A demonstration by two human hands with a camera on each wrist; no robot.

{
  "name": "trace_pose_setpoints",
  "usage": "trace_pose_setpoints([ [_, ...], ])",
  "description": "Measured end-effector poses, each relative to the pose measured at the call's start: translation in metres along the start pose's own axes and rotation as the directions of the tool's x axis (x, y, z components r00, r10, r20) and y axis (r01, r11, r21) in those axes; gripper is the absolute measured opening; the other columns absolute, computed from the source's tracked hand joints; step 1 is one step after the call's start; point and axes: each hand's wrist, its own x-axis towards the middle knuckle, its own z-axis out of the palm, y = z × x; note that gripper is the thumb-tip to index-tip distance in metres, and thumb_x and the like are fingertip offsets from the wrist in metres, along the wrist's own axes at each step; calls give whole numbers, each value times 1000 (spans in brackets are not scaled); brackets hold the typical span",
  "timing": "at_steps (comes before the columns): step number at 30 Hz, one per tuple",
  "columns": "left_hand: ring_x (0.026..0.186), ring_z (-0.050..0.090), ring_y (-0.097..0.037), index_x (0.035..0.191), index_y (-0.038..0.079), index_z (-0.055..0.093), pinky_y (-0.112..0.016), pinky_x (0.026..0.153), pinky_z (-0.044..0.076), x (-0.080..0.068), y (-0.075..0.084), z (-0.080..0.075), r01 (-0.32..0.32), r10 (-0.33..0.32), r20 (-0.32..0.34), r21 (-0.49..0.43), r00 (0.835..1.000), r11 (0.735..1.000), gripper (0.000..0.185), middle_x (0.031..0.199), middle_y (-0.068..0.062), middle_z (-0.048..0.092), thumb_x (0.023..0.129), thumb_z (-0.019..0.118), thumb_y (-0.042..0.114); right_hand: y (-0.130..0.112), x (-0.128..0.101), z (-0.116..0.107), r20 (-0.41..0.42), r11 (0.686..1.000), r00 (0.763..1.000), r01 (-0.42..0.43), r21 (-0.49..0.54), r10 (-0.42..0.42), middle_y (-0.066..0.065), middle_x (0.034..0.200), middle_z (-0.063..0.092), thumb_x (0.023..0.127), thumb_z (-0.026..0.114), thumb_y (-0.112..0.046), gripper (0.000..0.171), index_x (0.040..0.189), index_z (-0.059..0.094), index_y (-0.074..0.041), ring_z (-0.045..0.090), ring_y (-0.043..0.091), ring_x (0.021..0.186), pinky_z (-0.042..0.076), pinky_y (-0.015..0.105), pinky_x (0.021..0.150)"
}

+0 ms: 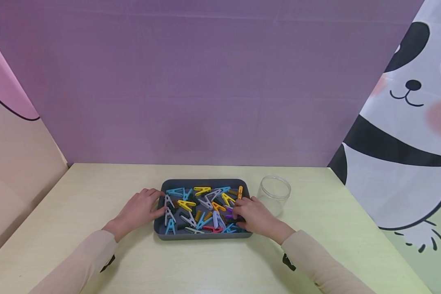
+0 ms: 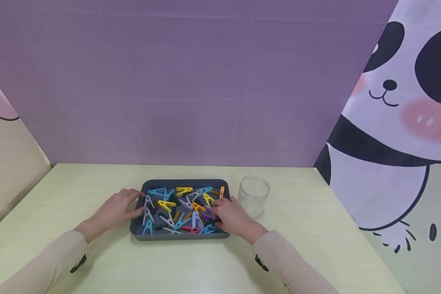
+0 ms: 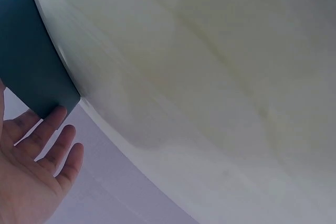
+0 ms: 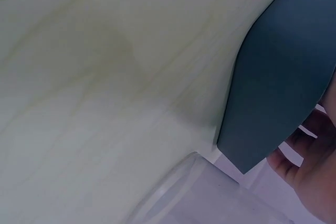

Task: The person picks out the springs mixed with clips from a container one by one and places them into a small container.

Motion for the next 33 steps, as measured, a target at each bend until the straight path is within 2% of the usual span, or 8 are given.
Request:
trace_pose_setpoints([
  [11,107,53,-31,115,5,59,-48,91,45,-1,2,-1,7,-7,8,-8,1000,1000,45,117,-14,59,83,62,37,1,-1,1,-50,999,999,17,-33,-19,-5,88,60,73,75,-23,15,81,63,-20,52,15,84,39,29,68],
  [15,108,53,-31,115,6,59,-48,92,45,0,1,-1,8,-8,8,-6,1000,1000,46,118,-13,59,83,63,38,2,-1,-3,-95,999,995,18,-31,-21,-5,86,61,72,73,-22,14,83,64,-18,52,14,83,41,29,68],
  [22,108,53,-31,113,6,59,-48,91,45,0,-1,1,-5,4,-13,-7,1000,1000,45,117,-13,60,82,63,37,5,0,-17,-165,999,986,19,-44,-27,-6,84,59,71,73,-21,17,85,63,-17,49,12,77,36,25,62],
  [27,106,54,-30,113,6,60,-48,89,46,0,-2,1,-11,11,-19,-5,1000,1000,44,116,-13,60,82,63,37,9,-1,-31,-213,998,976,20,-61,-33,-5,83,60,70,73,-19,17,82,62,-16,51,13,77,40,28,64],
  [33,106,54,-31,113,6,59,-48,90,45,-1,-1,1,-7,7,-11,-12,1000,1000,44,116,-13,60,82,63,37,16,-3,-45,-250,999,968,-25,-42,14,-3,86,61,70,75,-19,19,84,62,-15,53,15,80,47,34,70],
])
